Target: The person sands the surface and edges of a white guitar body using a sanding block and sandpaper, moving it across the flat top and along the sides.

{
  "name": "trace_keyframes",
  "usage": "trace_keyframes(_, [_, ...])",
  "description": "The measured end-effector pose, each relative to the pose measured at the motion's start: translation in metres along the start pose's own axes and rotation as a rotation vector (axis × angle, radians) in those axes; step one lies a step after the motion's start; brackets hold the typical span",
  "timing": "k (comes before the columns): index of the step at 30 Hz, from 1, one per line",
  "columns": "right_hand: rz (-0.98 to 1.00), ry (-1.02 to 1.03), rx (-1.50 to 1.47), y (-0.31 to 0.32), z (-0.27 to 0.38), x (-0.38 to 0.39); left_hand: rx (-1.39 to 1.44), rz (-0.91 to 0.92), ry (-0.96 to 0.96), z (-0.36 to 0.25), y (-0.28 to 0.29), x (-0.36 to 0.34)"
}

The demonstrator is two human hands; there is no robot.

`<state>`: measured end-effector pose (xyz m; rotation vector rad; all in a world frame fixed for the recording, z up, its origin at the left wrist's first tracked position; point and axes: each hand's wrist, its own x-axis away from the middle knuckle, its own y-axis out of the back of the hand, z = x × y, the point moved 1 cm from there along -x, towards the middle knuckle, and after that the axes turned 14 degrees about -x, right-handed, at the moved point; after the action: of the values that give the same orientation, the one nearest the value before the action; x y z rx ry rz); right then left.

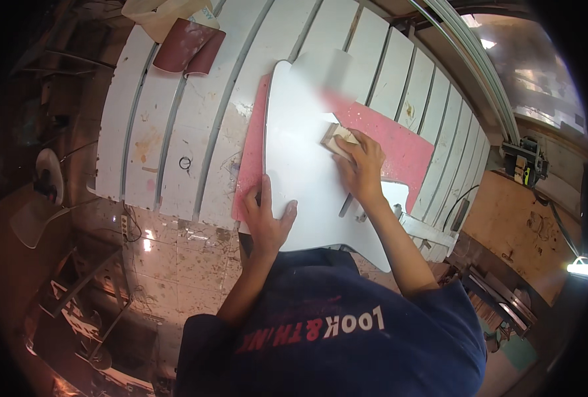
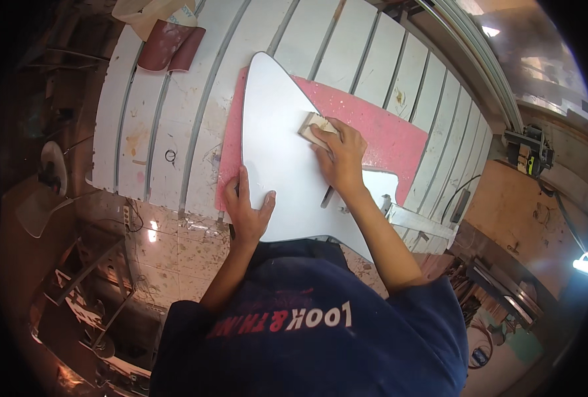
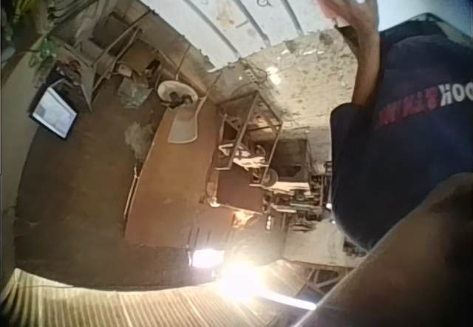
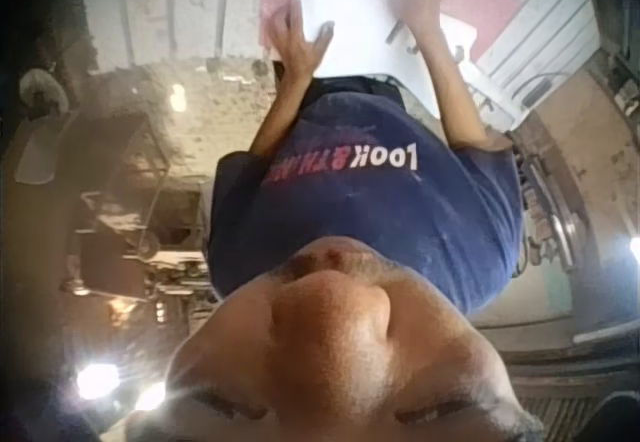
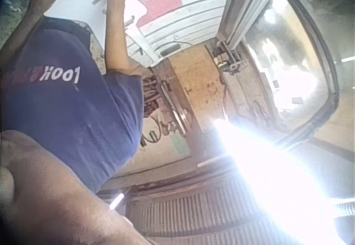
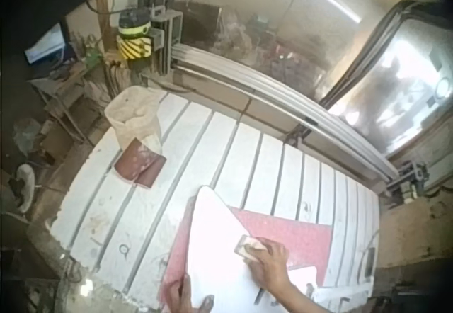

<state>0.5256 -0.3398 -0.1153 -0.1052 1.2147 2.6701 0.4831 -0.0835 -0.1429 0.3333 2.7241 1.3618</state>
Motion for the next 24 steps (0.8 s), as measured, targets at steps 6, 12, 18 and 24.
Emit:
trace_keyframes(6, [-0.053, 0.045, 0.074, -0.028, 0.002, -0.112, 0.021, -0.025, 0.009, -0.006, -0.008, 0.001])
trace_keyframes(12, [0.020, 0.013, 0.001, -0.005, -0.004, -0.008, 0.026, -0.060, 0.023, 0.003, -0.005, 0.004])
trace_keyframes(18, [-0.117, 0.080, 0.051, -0.044, 0.004, -0.141, 0.035, -0.007, -0.030, -0.003, -0.007, -0.002])
trace_keyframes(24, [-0.028, 0.097, 0.051, -0.024, 0.002, -0.033, 0.025, -0.036, 0.012, 0.003, -0.001, 0.000])
